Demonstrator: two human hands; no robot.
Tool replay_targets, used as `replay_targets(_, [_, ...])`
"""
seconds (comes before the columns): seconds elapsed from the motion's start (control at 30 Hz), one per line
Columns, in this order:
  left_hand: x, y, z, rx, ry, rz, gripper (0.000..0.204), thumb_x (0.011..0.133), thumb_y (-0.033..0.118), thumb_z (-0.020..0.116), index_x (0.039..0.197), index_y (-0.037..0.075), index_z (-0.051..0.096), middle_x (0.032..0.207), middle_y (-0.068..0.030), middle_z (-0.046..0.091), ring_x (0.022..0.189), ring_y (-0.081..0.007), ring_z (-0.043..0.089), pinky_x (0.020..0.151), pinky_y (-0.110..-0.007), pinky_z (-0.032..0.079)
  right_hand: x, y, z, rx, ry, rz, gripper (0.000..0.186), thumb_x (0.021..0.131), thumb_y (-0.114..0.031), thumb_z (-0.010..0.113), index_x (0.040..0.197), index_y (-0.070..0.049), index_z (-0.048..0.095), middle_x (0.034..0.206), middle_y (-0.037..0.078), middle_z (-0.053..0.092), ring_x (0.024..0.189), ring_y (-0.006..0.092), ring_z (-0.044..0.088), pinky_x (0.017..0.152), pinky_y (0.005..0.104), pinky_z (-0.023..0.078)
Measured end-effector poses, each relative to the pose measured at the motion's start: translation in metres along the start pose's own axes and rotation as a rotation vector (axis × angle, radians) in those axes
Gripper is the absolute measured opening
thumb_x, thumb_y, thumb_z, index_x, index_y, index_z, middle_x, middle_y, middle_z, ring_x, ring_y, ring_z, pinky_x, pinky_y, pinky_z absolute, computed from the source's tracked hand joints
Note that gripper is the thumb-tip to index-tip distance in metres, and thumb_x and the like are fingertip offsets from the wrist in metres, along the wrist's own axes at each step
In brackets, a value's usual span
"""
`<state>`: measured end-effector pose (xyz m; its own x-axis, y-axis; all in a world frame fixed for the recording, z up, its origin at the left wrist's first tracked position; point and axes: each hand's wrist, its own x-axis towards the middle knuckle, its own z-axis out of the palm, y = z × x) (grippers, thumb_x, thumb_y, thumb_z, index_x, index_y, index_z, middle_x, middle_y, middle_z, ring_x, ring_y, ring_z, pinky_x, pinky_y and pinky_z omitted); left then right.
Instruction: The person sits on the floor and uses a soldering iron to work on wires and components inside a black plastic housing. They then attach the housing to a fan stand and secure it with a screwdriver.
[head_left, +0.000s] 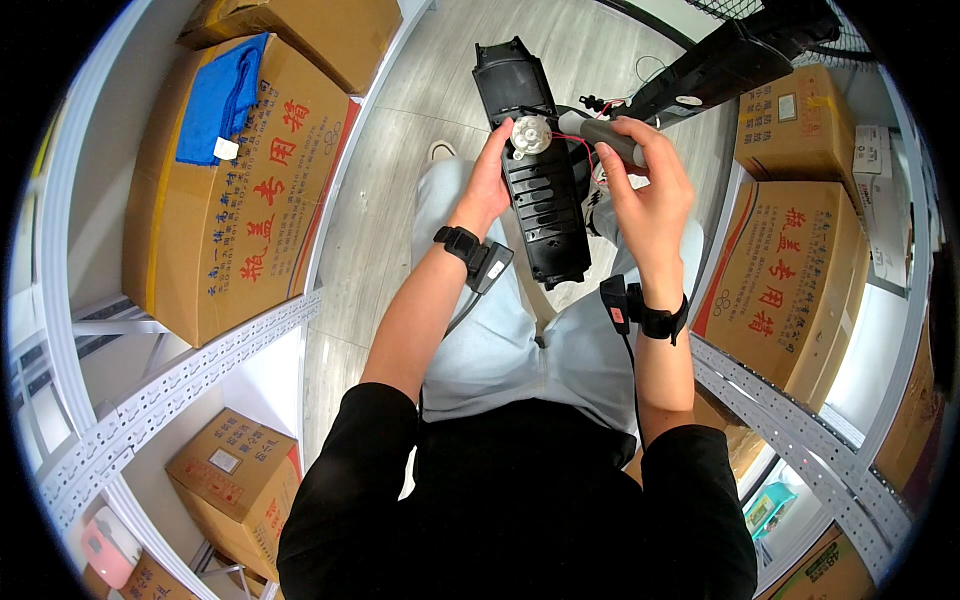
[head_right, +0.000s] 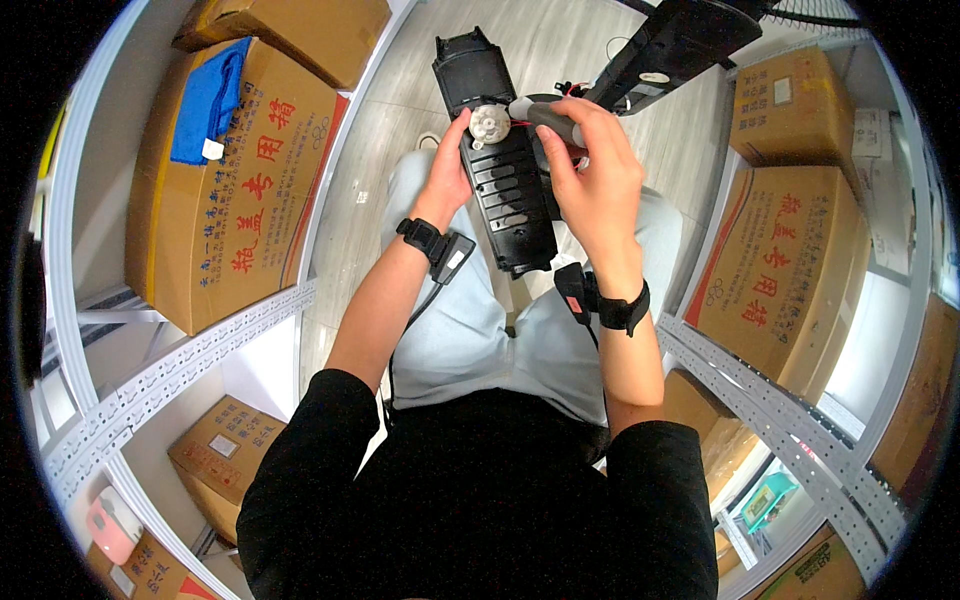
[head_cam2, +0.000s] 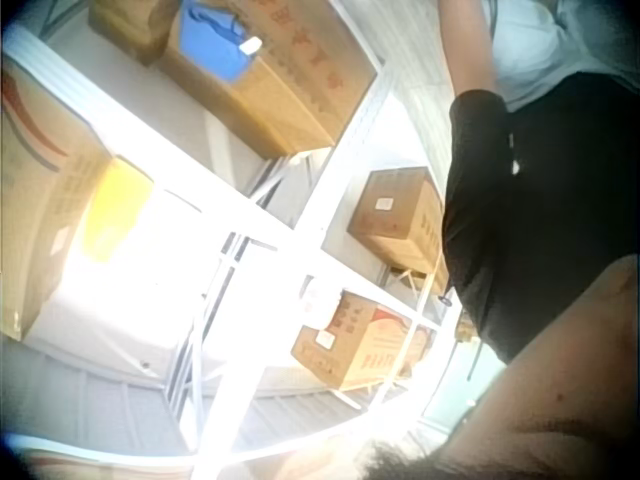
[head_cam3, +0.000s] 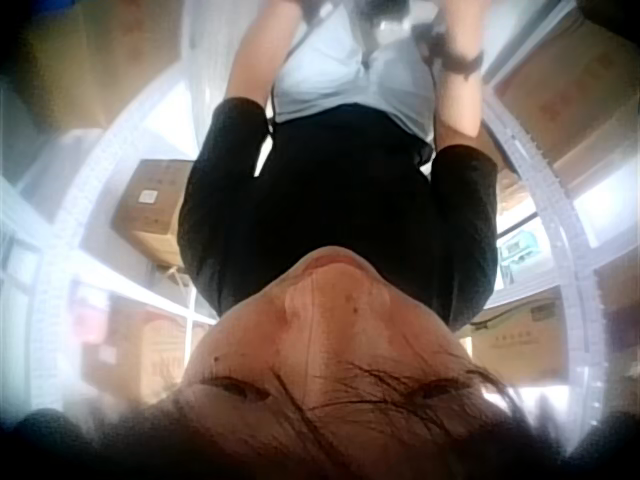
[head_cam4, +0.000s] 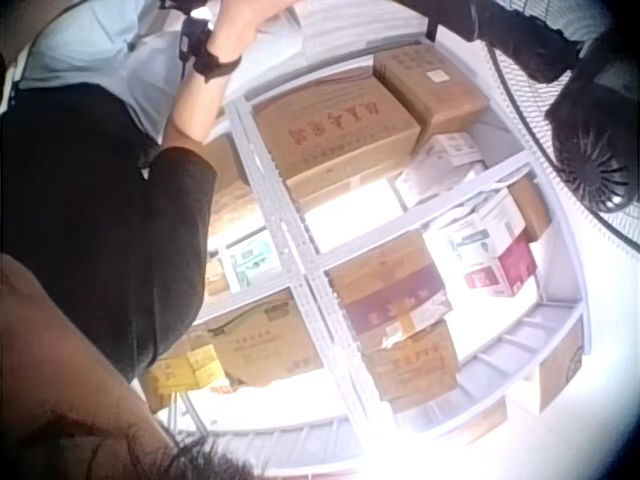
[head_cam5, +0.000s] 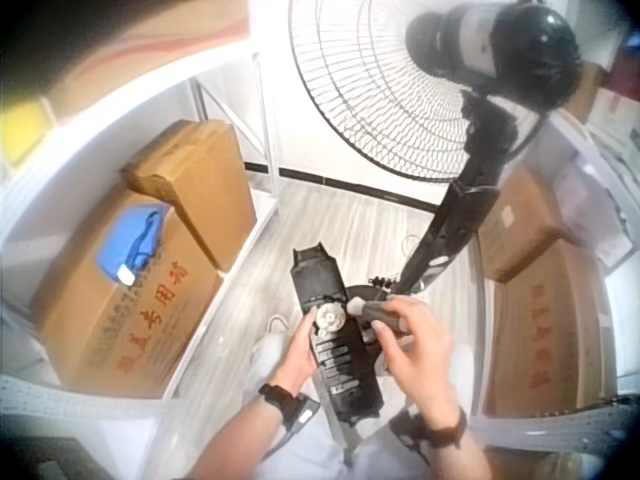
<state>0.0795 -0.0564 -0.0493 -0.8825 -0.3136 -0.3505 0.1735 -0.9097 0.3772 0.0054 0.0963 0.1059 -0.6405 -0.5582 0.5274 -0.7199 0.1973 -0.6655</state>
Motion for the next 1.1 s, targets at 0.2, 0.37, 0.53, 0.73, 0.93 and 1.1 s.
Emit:
replay_targets(0.2, [0.001,0.0,0.0,-0.005,-0.012,0.015,0.048,0.095,0.043,0.061,0.122,0.003,0.06,0.113,-0.0116,0.069,0.1,-0.0237,0.068,0.09,-0.039,0.055,-0.001,-0.002,-0.003,0.0,0.008,0.035,0.025,0.085,-0.005,0.074,0.107,-0.004,0.066,0.109,0.012,0.069,0.09,0.0217,0.069,0.068,0.0292,0.058])
replay_targets(0.37, [0.0,-0.001,-0.001,0.0,-0.008,0.036,0.047,0.095,0.043,0.062,0.122,0.004,0.06,0.112,-0.0104,0.069,0.099,-0.0229,0.068,0.089,-0.039,0.055,-0.006,-0.001,-0.011,0.018,0.077,0.086,0.023,0.086,-0.005,0.074,0.107,-0.004,0.065,0.11,0.011,0.069,0.091,0.0186,0.069,0.07,0.0284,0.059])
replay_targets(0.53, [0.002,-0.002,0.0,0.009,0.057,0.072,0.045,0.095,0.044,0.062,0.12,0.006,0.061,0.11,-0.0079,0.069,0.096,-0.021,0.068,0.085,-0.038,0.056,-0.025,0.014,-0.023,0.519,0.227,0.357,0.023,0.092,-0.004,0.068,0.111,0.0,0.057,0.116,0.015,0.065,0.093,0.021,0.069,0.073,0.0306,0.06])
replay_targets(0.73, [0.004,0.0,-0.007,-0.06,0.034,0.152,0.05,0.098,0.042,0.059,0.127,0.002,0.057,0.121,-0.0128,0.066,0.108,-0.0255,0.065,0.097,-0.041,0.053,-0.054,0.064,-0.03,1.014,0.216,0.628,0.022,0.096,-0.006,0.061,0.114,-0.006,0.049,0.106,0.018,0.065,0.092,0.0291,0.07,0.085,0.0359,0.056])
replay_targets(0.93, [-0.008,0.008,0.009,-0.105,0.034,0.212,0.05,0.098,0.044,0.055,0.125,0.002,0.058,0.12,-0.0116,0.066,0.11,-0.0254,0.063,0.096,-0.041,0.051,-0.111,0.08,-0.038,1.252,0.273,0.841,0.019,0.097,-0.013,0.06,0.114,-0.009,0.052,0.101,0.012,0.066,0.089,0.0253,0.069,0.08,0.033,0.056])
replay_targets(1.1, [-0.005,0.011,-0.006,-0.147,-0.029,0.159,0.052,0.098,0.045,0.052,0.131,0.005,0.054,0.127,-0.012,0.062,0.116,-0.0277,0.06,0.099,-0.046,0.049,-0.135,0.091,-0.051,1.161,0.404,0.959,0.012,0.096,-0.017,0.059,0.104,-0.01,0.054,0.089,0.006,0.062,0.071,0.0176,0.059,0.069,0.0271,0.047])
